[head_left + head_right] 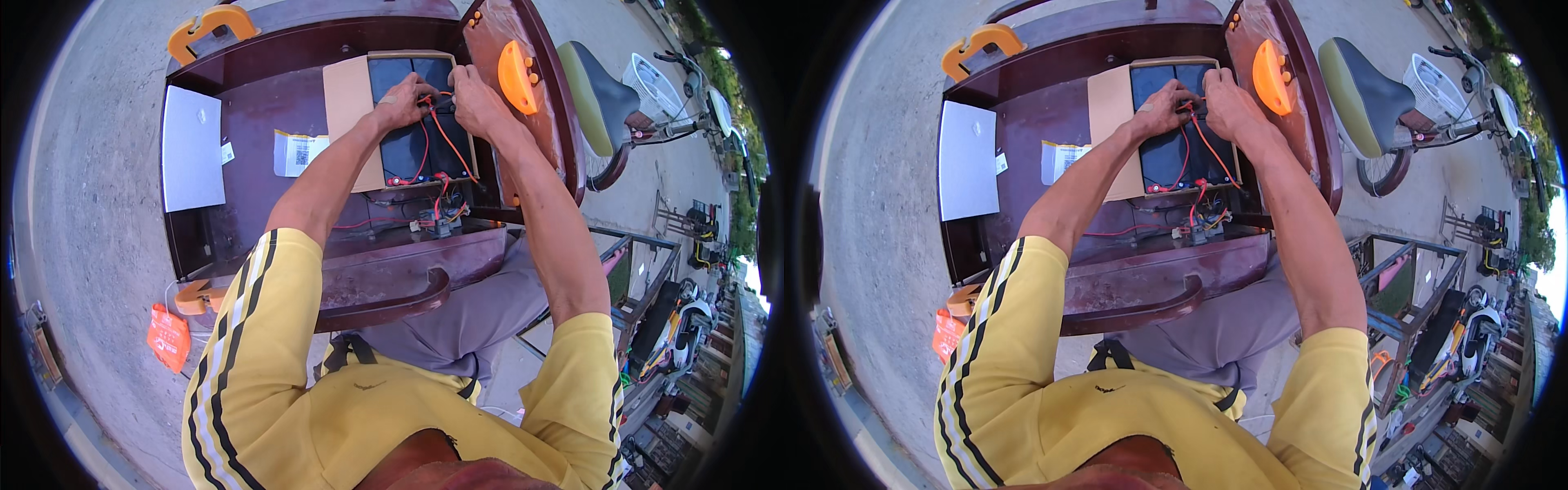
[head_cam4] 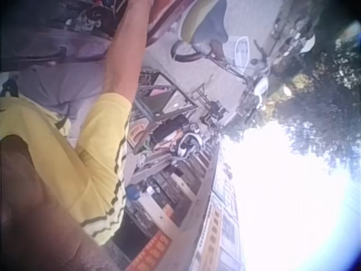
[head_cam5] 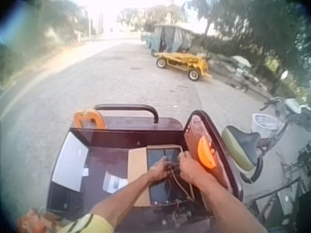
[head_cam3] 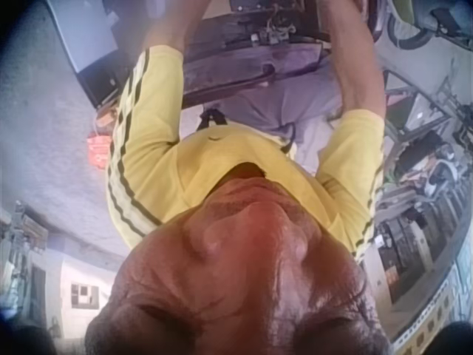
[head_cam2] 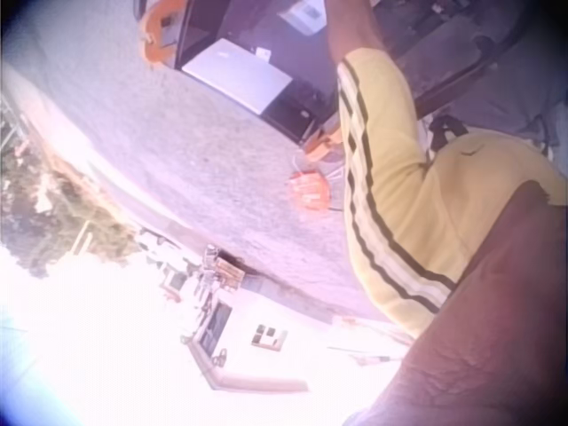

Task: The person sits on the ground and works on the electrical wiring inside the battery compartment of a motorized rickshaw. They use a screwdriver to tighten connections on the battery terminals and handle red and black wires.

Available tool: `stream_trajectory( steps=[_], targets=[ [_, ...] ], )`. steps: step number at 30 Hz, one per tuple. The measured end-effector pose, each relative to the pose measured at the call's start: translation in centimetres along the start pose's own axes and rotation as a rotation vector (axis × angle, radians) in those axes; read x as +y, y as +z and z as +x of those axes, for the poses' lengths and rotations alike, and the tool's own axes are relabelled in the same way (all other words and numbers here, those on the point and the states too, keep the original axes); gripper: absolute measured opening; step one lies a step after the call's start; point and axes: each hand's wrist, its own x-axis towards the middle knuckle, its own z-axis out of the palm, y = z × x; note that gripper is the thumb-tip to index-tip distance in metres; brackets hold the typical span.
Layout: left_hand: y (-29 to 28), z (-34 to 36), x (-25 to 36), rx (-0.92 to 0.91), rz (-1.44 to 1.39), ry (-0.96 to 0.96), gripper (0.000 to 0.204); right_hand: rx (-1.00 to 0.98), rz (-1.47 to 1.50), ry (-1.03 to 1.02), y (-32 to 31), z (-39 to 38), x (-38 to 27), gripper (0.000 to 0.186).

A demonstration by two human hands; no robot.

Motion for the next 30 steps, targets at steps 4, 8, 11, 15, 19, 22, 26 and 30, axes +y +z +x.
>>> stream_trajectory(
  steps=[4,8,11,15,19,22,26,30],
  targets=[
    [-0.1,-0.3,-0.4,0.03,0.02,0.001,0.038,-0.063,-0.069,0.05,-0.6,0.4,-1.3,0.033],
    [0.2,-0.3,-0.2,-0.007,0.052,0.033,0.033,0.039,-0.026,-0.025,-0.1,0.4,-0.5,0.034],
    [0.4,-0.2,0.4,-0.012,0.087,0.002,0.027,-0.027,-0.092,-0.054,0.2,1.1,0.3,0.035],
    [0.5,-0.1,-0.3,0.018,0.109,0.034,0.026,0.027,-0.051,0.009,0.1,0.6,-0.9,0.037],
    [0.9,0.1,-0.2,-0.001,0.087,0.022,0.028,0.031,-0.118,-0.019,1.3,0.9,0.4,0.033],
    [0.5,-0.3,-0.3,0.008,0.102,-0.007,0.029,-0.008,-0.133,0.058,0.2,1.0,-0.7,0.031],
    [0.8,0.1,-0.4,0.026,0.095,0.015,0.027,0.134,0.014,-0.037,0.7,0.8,-0.3,0.034],
    [0.6,-0.1,-0.3,0.011,0.074,-0.004,0.026,-0.007,-0.129,0.025,0.2,1.0,-0.9,0.035]
  ],
)
